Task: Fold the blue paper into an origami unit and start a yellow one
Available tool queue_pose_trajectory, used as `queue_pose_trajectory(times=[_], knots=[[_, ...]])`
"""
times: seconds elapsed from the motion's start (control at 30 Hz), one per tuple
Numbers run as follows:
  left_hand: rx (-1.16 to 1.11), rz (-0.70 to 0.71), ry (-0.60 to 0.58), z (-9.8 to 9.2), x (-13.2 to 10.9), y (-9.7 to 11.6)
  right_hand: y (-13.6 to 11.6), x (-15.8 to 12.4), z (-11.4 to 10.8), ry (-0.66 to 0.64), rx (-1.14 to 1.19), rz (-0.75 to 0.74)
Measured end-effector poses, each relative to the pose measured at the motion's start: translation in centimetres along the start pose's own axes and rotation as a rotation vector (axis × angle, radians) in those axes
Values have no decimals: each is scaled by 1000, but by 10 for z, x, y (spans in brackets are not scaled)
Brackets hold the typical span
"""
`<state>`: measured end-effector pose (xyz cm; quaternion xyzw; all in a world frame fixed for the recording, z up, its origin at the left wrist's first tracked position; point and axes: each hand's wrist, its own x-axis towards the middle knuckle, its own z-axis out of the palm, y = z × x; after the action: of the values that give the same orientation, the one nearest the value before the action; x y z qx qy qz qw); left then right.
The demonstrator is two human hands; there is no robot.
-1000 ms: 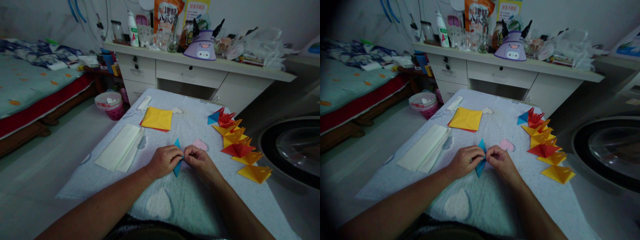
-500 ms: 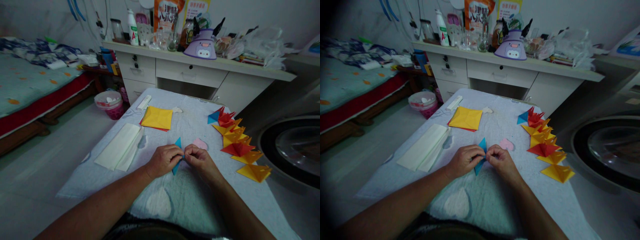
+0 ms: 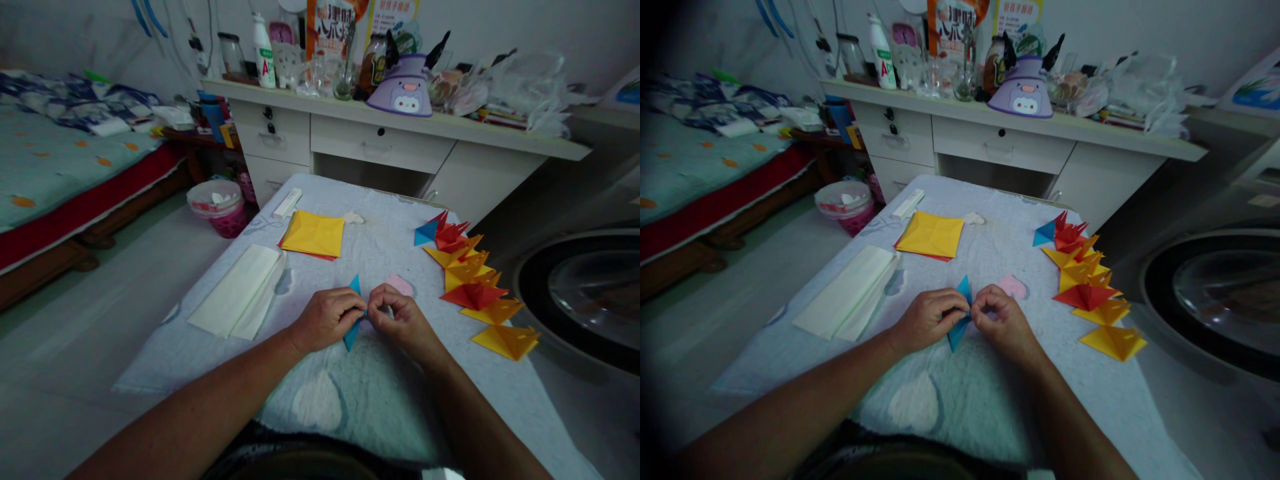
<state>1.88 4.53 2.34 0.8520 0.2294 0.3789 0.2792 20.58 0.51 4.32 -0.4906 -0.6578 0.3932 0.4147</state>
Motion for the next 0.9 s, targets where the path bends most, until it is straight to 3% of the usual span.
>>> queue_pose_trajectory(times=[0.6,0.9], knots=[[11,38,-18,1,0,0,-2,0,0,-10,-134,-78],[-57,-32,14,-1,2,3,0,-1,-6,-88,-38,-53]])
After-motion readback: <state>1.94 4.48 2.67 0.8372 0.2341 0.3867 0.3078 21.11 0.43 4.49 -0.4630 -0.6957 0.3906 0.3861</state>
